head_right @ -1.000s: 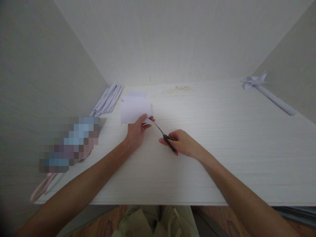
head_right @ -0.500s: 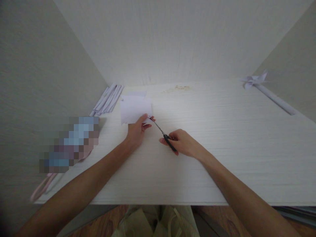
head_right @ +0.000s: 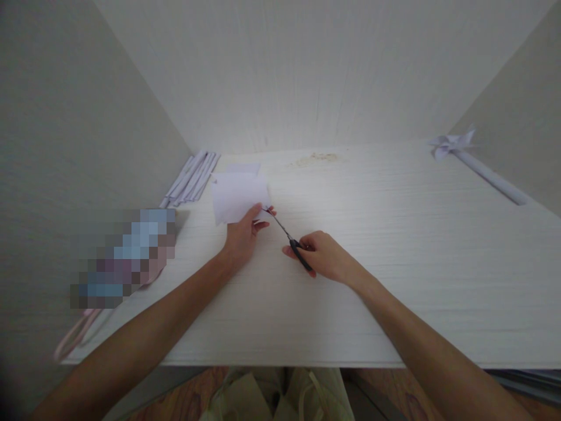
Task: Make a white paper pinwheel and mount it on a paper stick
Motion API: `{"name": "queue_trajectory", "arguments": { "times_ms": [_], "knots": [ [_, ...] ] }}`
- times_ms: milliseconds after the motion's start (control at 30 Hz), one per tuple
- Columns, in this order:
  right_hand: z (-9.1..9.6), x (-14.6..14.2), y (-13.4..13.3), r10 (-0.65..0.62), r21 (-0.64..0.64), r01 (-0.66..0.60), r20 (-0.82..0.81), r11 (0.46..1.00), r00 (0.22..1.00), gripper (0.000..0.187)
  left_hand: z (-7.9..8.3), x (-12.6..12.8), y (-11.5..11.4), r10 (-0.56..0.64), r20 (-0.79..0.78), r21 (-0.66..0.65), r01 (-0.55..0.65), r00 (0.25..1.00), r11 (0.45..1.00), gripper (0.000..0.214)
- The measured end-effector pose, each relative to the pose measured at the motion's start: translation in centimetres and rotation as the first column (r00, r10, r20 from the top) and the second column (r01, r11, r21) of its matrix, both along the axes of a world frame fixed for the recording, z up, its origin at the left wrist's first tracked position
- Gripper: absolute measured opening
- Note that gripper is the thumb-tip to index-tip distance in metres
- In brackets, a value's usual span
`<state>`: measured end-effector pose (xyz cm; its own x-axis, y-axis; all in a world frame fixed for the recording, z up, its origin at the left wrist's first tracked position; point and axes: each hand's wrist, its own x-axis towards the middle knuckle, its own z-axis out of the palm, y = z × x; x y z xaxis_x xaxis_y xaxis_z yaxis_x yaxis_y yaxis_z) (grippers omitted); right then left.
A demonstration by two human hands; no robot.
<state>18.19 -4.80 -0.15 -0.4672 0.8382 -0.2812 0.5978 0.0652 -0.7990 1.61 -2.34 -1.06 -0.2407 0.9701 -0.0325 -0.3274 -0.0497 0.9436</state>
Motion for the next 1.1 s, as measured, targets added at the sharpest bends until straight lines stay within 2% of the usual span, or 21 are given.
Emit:
{"name": "queue_trajectory", "arguments": {
  "times_ms": [200, 367, 833, 1100],
  "knots": [
    [-0.01, -0.14, 0.01, -0.006, 0.001, 0.006, -0.002, 1.000, 1.000, 0.045, -0.06, 0.16, -0.05, 0.011, 0.025, 0.007, -0.011, 1.000, 1.000, 0.016],
    [-0.35, -0.05, 0.09, -0.004, 0.007, 0.004, -0.018, 1.000, 1.000, 0.045, 0.04, 0.32, 0.01, 0.042, 0.031, -0.035, -0.041, 0.999, 0.999, 0.015],
    [0.00, -0.16, -0.01, 0.013, 0.042, -0.013, 0.008, 0.999, 1.000, 0.043, -0.11, 0.20, 0.08, 0.031, 0.049, -0.006, -0.030, 0.998, 1.000, 0.014],
    [-0.14, -0.22, 0.04, 0.005, 0.008, -0.005, -0.019, 1.000, 1.000, 0.040, 0.05, 0.12, -0.02, 0.026, 0.031, -0.011, -0.026, 0.999, 1.000, 0.015]
  ]
}}
